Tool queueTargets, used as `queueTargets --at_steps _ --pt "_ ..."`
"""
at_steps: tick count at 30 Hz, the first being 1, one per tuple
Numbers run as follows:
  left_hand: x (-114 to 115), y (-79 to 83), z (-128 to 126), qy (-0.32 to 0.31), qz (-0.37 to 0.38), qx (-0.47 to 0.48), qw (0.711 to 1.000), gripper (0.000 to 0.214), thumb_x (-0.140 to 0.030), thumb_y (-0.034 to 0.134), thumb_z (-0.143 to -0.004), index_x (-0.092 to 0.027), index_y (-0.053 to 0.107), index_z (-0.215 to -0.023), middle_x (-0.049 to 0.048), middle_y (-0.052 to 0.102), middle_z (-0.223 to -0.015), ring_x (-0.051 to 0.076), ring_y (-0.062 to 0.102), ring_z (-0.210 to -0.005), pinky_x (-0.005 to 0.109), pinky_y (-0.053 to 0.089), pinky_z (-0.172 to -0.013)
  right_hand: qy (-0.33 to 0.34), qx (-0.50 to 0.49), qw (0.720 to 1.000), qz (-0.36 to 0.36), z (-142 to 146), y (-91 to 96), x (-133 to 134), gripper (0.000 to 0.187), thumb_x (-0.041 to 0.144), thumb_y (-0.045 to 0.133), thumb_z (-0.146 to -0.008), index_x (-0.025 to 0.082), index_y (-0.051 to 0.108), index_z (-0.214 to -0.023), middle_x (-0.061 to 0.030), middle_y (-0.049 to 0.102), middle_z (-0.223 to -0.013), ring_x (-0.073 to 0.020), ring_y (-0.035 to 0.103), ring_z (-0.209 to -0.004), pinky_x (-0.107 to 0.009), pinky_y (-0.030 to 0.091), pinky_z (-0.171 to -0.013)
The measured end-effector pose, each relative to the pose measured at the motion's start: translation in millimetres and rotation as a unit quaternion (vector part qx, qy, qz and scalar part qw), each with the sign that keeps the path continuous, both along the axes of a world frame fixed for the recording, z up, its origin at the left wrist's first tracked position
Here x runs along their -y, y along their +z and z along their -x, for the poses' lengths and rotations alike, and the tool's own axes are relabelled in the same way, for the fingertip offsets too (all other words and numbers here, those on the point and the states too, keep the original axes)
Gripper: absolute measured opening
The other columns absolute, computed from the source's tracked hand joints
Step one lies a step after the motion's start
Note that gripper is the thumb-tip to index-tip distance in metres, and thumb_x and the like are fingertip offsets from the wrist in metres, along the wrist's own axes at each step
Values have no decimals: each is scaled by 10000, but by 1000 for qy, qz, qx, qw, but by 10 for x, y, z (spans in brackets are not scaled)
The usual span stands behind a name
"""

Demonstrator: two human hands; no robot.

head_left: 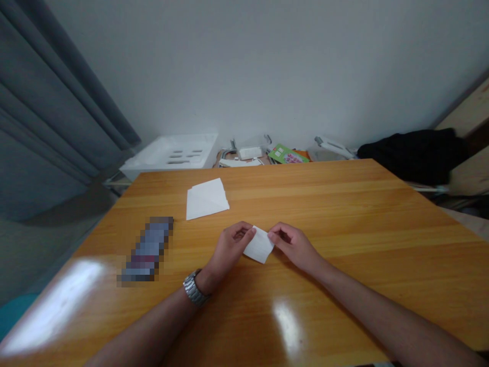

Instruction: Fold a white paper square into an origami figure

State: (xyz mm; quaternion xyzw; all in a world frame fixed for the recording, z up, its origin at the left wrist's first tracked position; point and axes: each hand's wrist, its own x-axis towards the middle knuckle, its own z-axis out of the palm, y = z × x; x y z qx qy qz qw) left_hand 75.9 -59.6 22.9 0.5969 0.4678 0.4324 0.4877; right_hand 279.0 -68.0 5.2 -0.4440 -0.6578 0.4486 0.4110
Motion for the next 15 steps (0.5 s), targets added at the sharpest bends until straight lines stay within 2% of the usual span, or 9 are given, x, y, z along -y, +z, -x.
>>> queueTargets --at_steps 6,10,15 --pt "-3 -4 22 -16 -6 -19 1000 316 -457 677 -866 -149 683 -797 30 688 -739 145 617 -653 220 477 -590 20 22 1000 -6 27 38 38 224 401 583 -963 199 670 -923 -33 700 -862 -178 634 -796 -282 484 -729" --pt "-7 -38 21 -29 -5 -26 999 315 -459 674 -874 -151 697 -809 34 702 -745 146 622 -646 222 483 -584 18 30 999 -4 28 34 38 226 392 592 -960 195 679 -892 -32 703 -844 -176 637 -779 -284 486 -727" --pt "-17 -67 -1 -13 9 -7 1000 310 -462 699 -849 -153 725 -841 55 739 -800 180 662 -710 253 522 -635 2 17 1000 -8 -12 -11 -2 254 420 597 -957 191 677 -881 -26 696 -814 -170 625 -753 -275 480 -703"
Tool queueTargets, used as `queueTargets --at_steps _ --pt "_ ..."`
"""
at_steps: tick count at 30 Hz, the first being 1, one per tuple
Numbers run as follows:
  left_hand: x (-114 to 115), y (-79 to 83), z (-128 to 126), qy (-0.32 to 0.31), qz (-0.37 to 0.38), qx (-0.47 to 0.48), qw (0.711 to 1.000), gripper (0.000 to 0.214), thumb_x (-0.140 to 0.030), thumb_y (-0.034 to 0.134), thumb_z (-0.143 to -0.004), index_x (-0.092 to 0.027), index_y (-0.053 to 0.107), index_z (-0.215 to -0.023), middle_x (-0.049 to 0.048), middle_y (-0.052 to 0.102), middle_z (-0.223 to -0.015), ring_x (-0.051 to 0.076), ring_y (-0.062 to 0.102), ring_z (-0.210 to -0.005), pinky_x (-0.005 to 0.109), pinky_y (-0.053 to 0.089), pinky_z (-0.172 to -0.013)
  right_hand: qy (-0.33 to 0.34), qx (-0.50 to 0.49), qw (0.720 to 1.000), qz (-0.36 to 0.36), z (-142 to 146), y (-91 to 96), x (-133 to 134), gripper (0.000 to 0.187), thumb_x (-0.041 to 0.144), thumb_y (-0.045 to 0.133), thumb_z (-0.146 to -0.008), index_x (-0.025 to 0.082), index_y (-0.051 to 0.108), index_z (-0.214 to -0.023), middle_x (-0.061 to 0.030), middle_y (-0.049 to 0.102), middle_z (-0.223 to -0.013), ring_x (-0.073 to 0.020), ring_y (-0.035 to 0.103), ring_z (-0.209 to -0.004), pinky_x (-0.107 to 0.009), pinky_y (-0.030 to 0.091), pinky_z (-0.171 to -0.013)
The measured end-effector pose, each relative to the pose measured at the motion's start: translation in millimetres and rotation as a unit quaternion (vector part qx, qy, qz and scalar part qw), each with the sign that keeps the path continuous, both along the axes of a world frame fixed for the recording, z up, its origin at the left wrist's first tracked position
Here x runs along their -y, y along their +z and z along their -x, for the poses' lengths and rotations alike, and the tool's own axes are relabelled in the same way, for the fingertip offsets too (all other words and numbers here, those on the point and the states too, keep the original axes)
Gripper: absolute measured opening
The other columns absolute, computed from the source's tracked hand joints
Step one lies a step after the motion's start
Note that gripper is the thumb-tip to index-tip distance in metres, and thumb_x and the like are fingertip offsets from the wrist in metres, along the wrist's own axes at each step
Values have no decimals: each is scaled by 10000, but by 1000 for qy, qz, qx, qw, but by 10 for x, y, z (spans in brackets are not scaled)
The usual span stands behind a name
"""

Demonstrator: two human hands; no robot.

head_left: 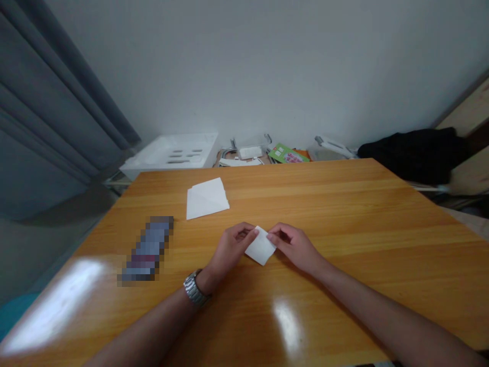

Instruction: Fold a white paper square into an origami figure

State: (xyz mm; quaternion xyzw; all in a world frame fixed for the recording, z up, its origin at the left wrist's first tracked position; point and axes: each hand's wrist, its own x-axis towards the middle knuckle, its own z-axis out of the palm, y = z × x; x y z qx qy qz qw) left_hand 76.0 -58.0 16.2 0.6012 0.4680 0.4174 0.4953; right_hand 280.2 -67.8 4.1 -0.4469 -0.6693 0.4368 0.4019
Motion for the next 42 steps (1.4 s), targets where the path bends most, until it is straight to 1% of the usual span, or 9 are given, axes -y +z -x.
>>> queueTargets --at_steps 3,6,10,22,24,29,33,39,42 --pt "-9 -7 10 -1 8 15 1000 327 -465 706 -845 -146 741 -906 77 759 -883 200 685 -781 275 541 -700 -9 -8 1000 -2 -28 -13 -27 266 433 596 -957 190 665 -876 -24 691 -811 -167 616 -745 -271 474 -693" --pt "-17 -6 31 4 -1 6 1000 307 -449 711 -849 -146 749 -878 73 761 -873 194 684 -778 270 534 -716 -14 -17 1000 1 -42 -14 -41 269 441 597 -955 191 660 -880 -22 681 -809 -167 608 -745 -268 469 -690" --pt "-27 -6 44 13 -10 -10 1000 282 -425 714 -852 -145 743 -834 59 751 -819 179 669 -735 255 518 -684 -11 -23 1000 3 -39 -12 -39 264 434 599 -956 188 662 -884 -20 667 -807 -164 596 -746 -266 461 -691" --pt "-15 14 58 -3 -6 10 1000 283 -415 727 -838 -138 695 -789 33 695 -724 139 620 -650 220 473 -602 28 -48 998 39 -40 -38 -38 262 422 620 -949 176 659 -873 -23 673 -817 -155 603 -750 -265 464 -699" --pt "-8 18 58 -11 -10 0 1000 275 -403 716 -848 -135 694 -791 33 695 -720 135 618 -645 214 471 -596 30 -48 998 37 -35 -42 -30 251 415 619 -951 177 659 -885 -26 678 -825 -155 609 -753 -265 468 -696" --pt "42 40 23 -56 -2 -37 998 285 -403 691 -869 -127 703 -797 38 707 -723 133 625 -638 204 467 -577 -3 -57 998 24 -15 -6 8 236 419 662 -919 192 664 -983 -35 688 -884 -169 634 -801 -272 488 -706" --pt "81 69 -1 -84 4 -49 995 286 -402 677 -888 -126 721 -827 45 731 -759 140 648 -667 203 483 -592 -3 -12 1000 -16 -5 58 32 180 372 647 -930 198 688 -910 -34 691 -871 -172 634 -819 -287 488 -747" --pt "70 18 19 -72 -19 -77 994 258 -392 664 -914 -152 759 -907 44 768 -853 162 697 -768 212 516 -669 -19 -6 999 -34 -22 100 7 161 335 631 -936 195 690 -885 -30 686 -859 -166 632 -805 -282 484 -743" --pt "53 8 43 -70 -23 -107 992 267 -408 665 -914 -159 760 -894 36 771 -841 164 698 -758 209 504 -649 -29 0 999 -42 -48 80 -11 169 343 634 -935 193 693 -884 -35 688 -866 -169 632 -813 -284 483 -743"
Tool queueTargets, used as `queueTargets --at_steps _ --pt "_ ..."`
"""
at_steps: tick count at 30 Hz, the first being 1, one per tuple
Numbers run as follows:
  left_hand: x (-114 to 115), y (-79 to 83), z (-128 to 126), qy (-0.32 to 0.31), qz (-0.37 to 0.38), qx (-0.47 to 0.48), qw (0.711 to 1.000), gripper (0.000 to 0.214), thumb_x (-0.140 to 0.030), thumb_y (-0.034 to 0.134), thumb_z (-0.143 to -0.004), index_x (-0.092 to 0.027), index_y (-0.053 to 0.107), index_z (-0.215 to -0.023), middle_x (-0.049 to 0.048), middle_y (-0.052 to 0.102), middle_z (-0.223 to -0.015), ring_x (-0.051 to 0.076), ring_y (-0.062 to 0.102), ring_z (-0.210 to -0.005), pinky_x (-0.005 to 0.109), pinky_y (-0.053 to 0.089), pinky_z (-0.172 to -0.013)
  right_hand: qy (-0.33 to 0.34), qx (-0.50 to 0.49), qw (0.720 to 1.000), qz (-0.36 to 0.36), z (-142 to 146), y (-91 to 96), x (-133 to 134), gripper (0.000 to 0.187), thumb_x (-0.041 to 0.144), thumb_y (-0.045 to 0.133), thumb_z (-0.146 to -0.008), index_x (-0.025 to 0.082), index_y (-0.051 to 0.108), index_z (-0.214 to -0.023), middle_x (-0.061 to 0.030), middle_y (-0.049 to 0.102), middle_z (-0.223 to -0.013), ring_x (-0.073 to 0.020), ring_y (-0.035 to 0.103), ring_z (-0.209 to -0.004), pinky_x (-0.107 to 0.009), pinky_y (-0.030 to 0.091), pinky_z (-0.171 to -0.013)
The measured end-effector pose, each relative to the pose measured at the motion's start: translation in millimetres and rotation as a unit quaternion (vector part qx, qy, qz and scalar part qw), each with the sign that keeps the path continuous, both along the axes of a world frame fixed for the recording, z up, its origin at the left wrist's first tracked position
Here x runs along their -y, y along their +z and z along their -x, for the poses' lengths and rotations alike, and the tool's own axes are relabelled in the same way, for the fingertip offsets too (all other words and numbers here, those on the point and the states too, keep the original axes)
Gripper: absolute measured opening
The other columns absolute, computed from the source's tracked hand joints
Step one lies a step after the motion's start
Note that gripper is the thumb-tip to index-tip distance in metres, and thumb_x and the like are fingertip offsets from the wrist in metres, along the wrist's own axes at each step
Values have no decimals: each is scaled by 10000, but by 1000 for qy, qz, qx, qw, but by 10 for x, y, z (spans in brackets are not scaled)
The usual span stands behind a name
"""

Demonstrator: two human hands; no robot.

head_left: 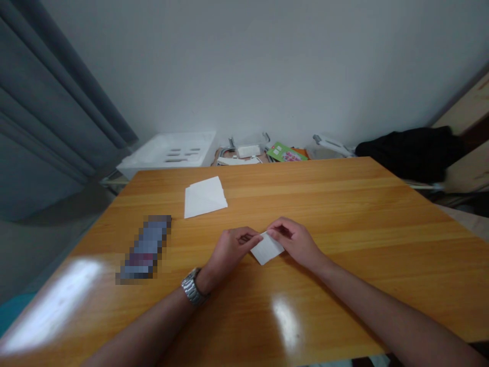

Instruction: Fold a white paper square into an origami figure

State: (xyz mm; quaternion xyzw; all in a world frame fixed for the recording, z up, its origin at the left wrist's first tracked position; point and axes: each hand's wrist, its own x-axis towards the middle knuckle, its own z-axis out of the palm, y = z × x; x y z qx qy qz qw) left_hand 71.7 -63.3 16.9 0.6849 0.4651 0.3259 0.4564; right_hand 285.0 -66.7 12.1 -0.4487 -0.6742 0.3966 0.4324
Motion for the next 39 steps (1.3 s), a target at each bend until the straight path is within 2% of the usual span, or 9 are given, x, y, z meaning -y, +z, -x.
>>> queueTargets --at_steps 4,14,17,22,26,29,34,39 --pt "-17 56 25 -2 -28 -61 998 274 -422 676 -905 -170 765 -844 19 765 -786 154 684 -710 204 462 -603 4 -8 1000 14 -19 -34 -14 179 360 636 -935 195 690 -890 -33 691 -856 -167 625 -789 -279 481 -715" --pt "-66 98 103 -22 -3 -80 997 301 -442 658 -911 -174 779 -845 23 782 -804 165 708 -718 211 465 -604 0 -19 999 30 -38 -101 -77 190 377 654 -916 194 692 -891 -37 698 -855 -172 629 -780 -282 479 -701" --pt "-63 120 104 -19 -16 -92 995 305 -451 655 -912 -184 786 -843 18 783 -799 155 708 -705 206 465 -603 -3 -27 999 33 -35 -99 -87 191 379 655 -914 192 688 -889 -31 691 -837 -170 626 -767 -282 476 -694" --pt "-62 80 78 14 -7 -60 998 278 -423 671 -902 -177 781 -836 25 780 -791 152 703 -700 197 490 -590 11 -47 997 52 -73 -129 -94 205 397 678 -900 195 690 -929 -33 708 -882 -171 638 -795 -286 487 -717" --pt "-88 8 94 47 15 -15 999 302 -450 691 -880 -160 773 -854 40 779 -795 165 714 -704 209 540 -603 24 -25 997 62 -110 -144 -113 230 412 688 -889 184 714 -906 -46 729 -878 -182 649 -793 -302 494 -730" --pt "-109 -6 114 35 37 1 999 315 -454 695 -874 -148 765 -861 50 779 -805 173 724 -700 228 572 -624 8 -23 998 64 -135 -137 -136 260 431 690 -883 176 736 -902 -53 743 -867 -185 656 -781 -306 500 -728" --pt "-122 45 138 -21 52 -18 998 311 -424 632 -930 -139 749 -891 53 772 -799 151 718 -692 216 564 -636 -3 -34 997 67 -171 -154 -164 277 440 696 -874 170 745 -911 -55 755 -873 -186 665 -774 -309 508 -725" --pt "-122 32 124 -13 49 -27 998 337 -450 599 -948 -142 723 -886 46 759 -761 139 690 -651 221 552 -619 -3 -17 999 51 -162 -194 -180 268 428 668 -899 179 748 -957 -57 759 -910 -193 674 -801 -315 512 -732"
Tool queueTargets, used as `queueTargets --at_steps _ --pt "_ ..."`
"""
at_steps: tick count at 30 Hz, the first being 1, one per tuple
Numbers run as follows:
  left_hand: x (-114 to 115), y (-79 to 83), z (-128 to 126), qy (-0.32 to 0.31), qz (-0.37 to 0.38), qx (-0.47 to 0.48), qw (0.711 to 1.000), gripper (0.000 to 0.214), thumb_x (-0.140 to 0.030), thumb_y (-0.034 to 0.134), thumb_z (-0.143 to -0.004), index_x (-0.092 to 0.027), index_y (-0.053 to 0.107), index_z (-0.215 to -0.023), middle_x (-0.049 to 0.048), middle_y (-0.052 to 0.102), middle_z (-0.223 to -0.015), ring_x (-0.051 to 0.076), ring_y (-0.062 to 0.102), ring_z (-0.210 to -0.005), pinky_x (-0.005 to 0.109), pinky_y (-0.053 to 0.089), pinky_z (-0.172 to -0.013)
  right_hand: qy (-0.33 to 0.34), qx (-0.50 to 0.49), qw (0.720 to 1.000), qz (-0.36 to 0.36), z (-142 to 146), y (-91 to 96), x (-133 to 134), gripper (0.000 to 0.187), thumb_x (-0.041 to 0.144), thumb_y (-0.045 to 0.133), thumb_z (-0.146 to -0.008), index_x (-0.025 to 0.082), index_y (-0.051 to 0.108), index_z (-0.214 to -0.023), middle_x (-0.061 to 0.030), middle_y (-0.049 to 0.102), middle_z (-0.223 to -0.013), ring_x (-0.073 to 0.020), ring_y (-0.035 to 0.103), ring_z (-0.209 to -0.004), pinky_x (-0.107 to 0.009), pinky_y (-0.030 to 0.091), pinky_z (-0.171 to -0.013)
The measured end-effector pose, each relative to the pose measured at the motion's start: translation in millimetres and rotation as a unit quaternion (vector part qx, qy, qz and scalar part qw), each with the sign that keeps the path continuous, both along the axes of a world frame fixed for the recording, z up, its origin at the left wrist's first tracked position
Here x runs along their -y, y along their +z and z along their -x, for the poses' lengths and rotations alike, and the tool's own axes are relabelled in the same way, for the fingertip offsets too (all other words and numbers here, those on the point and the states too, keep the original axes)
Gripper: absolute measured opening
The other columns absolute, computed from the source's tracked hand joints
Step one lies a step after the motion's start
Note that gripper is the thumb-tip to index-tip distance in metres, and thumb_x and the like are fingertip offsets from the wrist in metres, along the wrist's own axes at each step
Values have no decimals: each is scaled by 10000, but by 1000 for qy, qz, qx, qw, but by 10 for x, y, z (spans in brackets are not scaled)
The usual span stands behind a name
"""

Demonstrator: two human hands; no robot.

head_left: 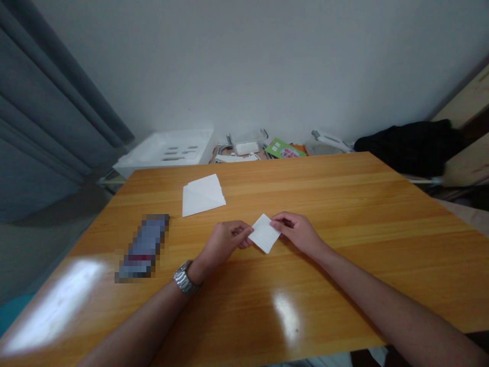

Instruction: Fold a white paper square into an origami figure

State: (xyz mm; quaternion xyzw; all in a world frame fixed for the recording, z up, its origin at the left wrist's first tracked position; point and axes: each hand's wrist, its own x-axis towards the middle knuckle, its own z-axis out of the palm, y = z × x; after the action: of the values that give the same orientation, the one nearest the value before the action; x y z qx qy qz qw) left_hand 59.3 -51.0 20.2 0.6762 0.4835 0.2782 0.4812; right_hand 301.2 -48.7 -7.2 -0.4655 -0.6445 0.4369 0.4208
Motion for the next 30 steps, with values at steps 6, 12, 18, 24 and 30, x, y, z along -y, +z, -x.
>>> queueTargets --at_steps 6,12,18,24,30 --pt "-9 -28 47 -31 -94 -140 985 376 -430 456 -1028 -181 705 -895 19 732 -741 147 670 -653 251 527 -660 -17 100 991 -82 -51 -19 -56 223 371 641 -939 205 780 -990 -69 765 -956 -204 685 -855 -338 507 -787" --pt "-20 -74 48 -152 -329 -234 902 333 -287 439 -1044 -184 612 -1308 107 651 -1307 220 605 -1190 359 463 -1060 18 177 975 -135 -77 -24 -119 241 340 599 -980 208 787 -1052 -76 746 -953 -202 674 -877 -337 512 -806" --pt "-11 -198 12 -211 -376 -305 849 407 -287 452 -1037 -198 517 -1429 92 534 -1489 252 436 -1417 473 274 -1230 7 238 947 -218 -57 -91 -168 221 288 598 -977 197 774 -1073 -96 697 -966 -227 636 -919 -379 521 -842" --pt "-1 -160 40 -171 -372 -323 853 430 -342 450 -1038 -233 504 -1451 98 554 -1465 252 505 -1346 477 301 -1206 51 327 910 -251 -39 -6 -55 368 321 518 -1007 220 649 -1335 -133 652 -1308 -290 586 -1202 -498 467 -1052" --pt "10 -200 53 -156 -384 -347 841 434 -355 419 -1049 -242 505 -1458 114 497 -1514 272 457 -1400 487 305 -1203 76 386 890 -231 -4 -20 57 486 359 445 -1031 173 512 -1475 -145 506 -1515 -291 484 -1393 -513 388 -1171"
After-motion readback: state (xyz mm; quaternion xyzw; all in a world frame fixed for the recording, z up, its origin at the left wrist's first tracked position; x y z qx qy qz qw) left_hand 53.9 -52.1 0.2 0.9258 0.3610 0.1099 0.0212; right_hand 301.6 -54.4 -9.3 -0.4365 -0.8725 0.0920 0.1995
